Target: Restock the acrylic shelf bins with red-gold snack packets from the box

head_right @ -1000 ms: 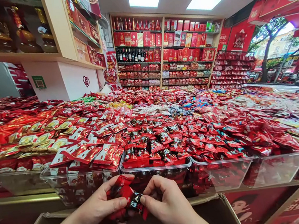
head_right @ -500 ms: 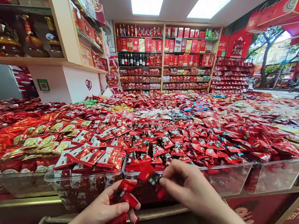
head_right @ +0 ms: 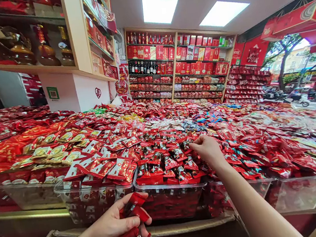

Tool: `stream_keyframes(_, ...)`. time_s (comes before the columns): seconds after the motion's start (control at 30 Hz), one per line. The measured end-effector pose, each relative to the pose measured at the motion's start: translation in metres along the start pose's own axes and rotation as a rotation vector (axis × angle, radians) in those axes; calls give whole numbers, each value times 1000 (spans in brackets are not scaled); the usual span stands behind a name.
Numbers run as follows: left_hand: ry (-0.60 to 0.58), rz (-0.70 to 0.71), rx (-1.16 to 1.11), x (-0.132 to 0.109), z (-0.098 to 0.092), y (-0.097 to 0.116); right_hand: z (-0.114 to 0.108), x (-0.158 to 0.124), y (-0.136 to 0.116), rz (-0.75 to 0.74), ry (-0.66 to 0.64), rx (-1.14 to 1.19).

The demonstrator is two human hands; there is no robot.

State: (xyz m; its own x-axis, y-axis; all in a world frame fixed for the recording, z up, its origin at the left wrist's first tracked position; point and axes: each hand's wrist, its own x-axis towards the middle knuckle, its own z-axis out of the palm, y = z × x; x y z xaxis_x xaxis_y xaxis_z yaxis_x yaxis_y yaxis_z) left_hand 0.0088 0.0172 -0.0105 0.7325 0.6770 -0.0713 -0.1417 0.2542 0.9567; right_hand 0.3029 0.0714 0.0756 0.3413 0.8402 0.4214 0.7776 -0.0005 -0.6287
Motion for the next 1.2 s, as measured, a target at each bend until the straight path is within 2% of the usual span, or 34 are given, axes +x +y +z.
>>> stream_keyframes(0.13, 7, 3, 0, 1, 0, -2, 0, -3, -6, -24, -29, -173)
stream_keyframes(0.27, 0, 9, -8, 2, -1, -2, -2, -3, -10, -89, 9, -310)
stream_keyframes(0.37, -5, 3, -8, 2, -1, -1, -5, -15, -16, -152, 124, -294)
stream_keyframes(0.43, -5, 7, -5, 1, -1, -1, -5, -37, -22, -229, 163, -198)
stream_keyframes(0.5, -14, 11, 3, 0, -1, 0, 1, -68, -29, -326, 70, -47)
stream_keyframes(0.67, -65, 18, 68, -1, -1, -2, 42, -150, -32, -493, -372, 212)
stream_keyframes(0.77, -84, 11, 98, -2, -1, -2, 64, -170, -28, -462, -496, 273)
stream_keyframes(0.87, -99, -14, 130, -1, 3, 0, 74, -170, -26, -347, -525, 377)
stream_keyframes(0.93, -98, -26, 159, 0, 6, 1, 76, -166, -26, -316, -499, 459)
stream_keyframes(1.1, -83, -61, 161, 1, 8, 3, 75, -165, -26, -356, -433, 648)
stream_keyframes(1.2, -59, -51, 175, 1, 8, 3, 72, -168, -24, -169, -484, 761)
